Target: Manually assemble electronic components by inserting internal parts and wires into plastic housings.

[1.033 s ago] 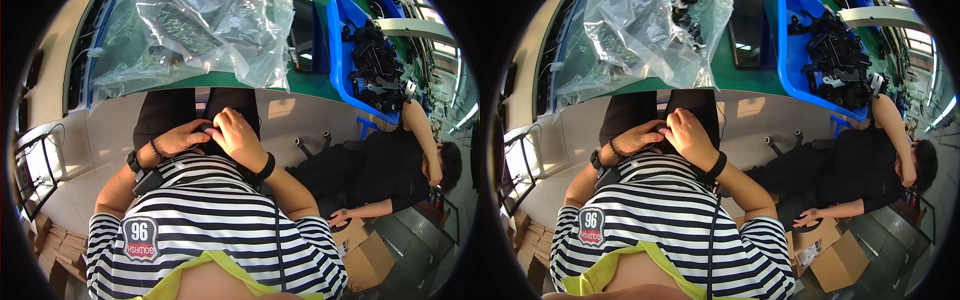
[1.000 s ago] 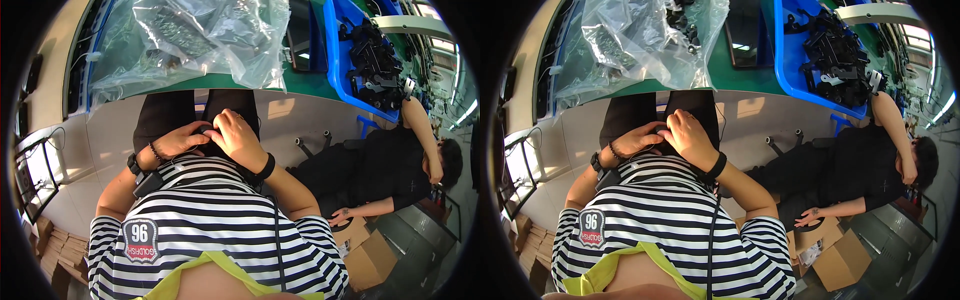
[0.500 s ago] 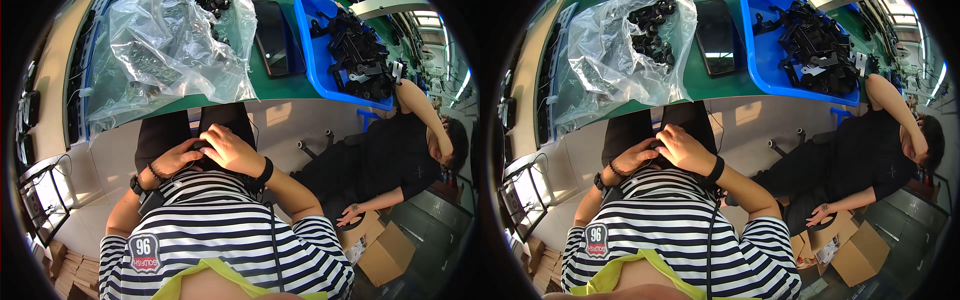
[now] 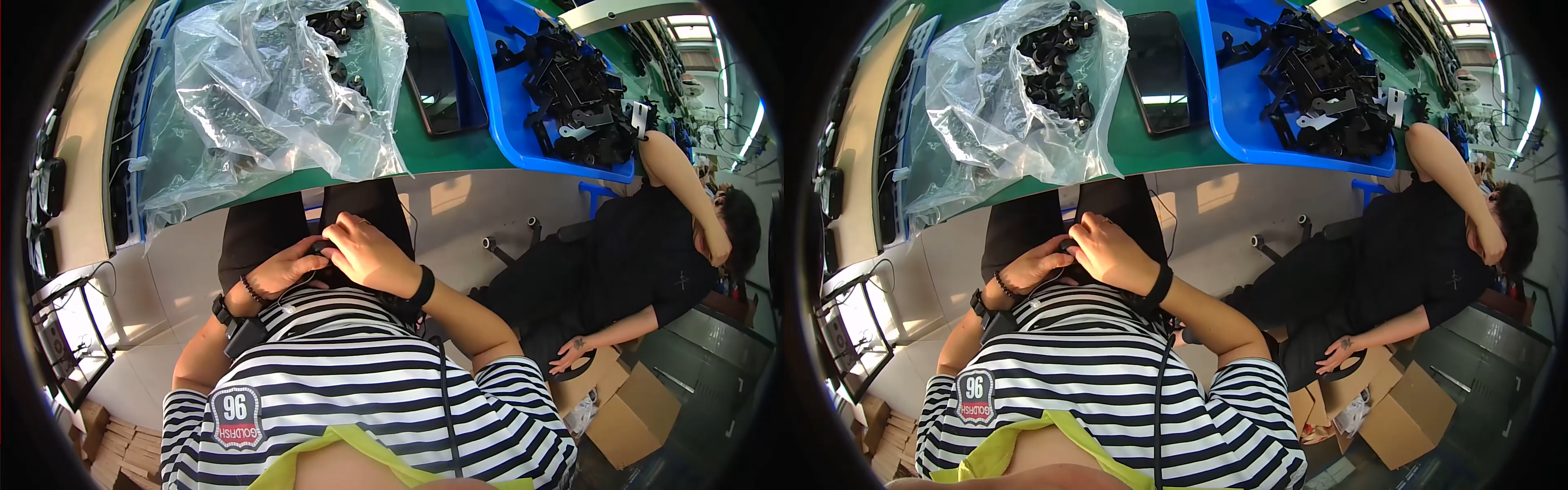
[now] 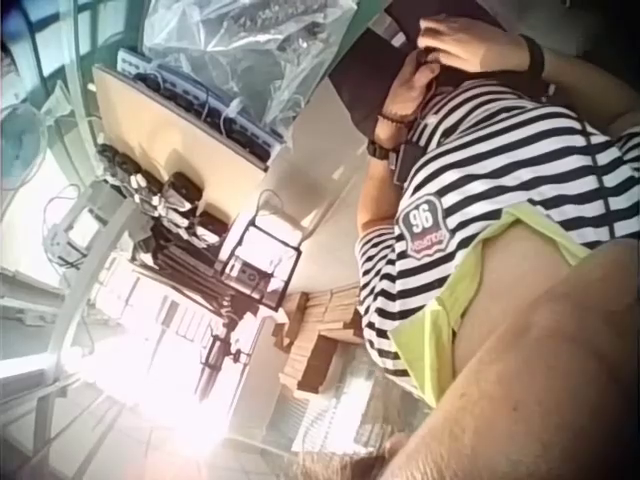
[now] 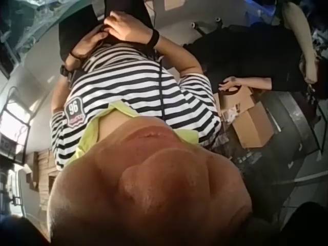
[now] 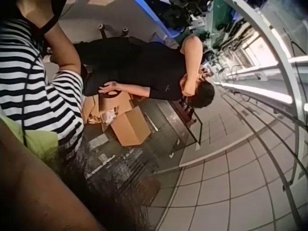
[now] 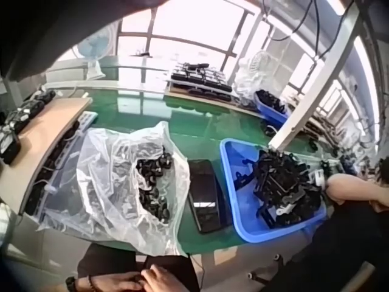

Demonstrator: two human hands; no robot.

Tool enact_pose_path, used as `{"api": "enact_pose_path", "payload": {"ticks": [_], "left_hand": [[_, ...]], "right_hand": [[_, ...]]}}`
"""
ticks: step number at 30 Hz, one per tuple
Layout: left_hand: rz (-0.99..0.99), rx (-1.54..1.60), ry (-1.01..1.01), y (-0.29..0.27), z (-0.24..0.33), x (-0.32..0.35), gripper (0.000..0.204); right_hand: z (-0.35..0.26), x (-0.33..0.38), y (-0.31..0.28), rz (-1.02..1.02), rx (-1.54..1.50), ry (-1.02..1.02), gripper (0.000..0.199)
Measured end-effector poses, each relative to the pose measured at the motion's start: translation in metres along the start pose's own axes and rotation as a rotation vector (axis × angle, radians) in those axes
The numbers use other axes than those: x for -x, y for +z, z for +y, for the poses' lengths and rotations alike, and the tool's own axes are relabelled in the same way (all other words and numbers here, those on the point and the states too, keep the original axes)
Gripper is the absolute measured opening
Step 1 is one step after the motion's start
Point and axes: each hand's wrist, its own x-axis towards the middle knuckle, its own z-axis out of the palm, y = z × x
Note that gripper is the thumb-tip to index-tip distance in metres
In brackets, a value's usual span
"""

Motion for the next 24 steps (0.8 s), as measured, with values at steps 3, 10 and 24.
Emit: {"api": "enact_pose_path", "payload": {"ticks": [3,10,24], "left_hand": [[0.009,0.025,0.000,0.001,0.002,0.000,0.056],[-0.014,0.012,0.014,-0.004,-0.003,0.000,0.056],[0.010,0.000,0.017,-0.002,-0.003,0.000,0.057]], "right_hand": [[-0.001,-0.003,0.004,0.017,0.132,0.035,0.022],[-0.004,-0.003,0.002,0.014,0.071,-0.008,0.022],[-0.007,-0.004,0.002,0.001,0.085,0.025,0.022]]}}
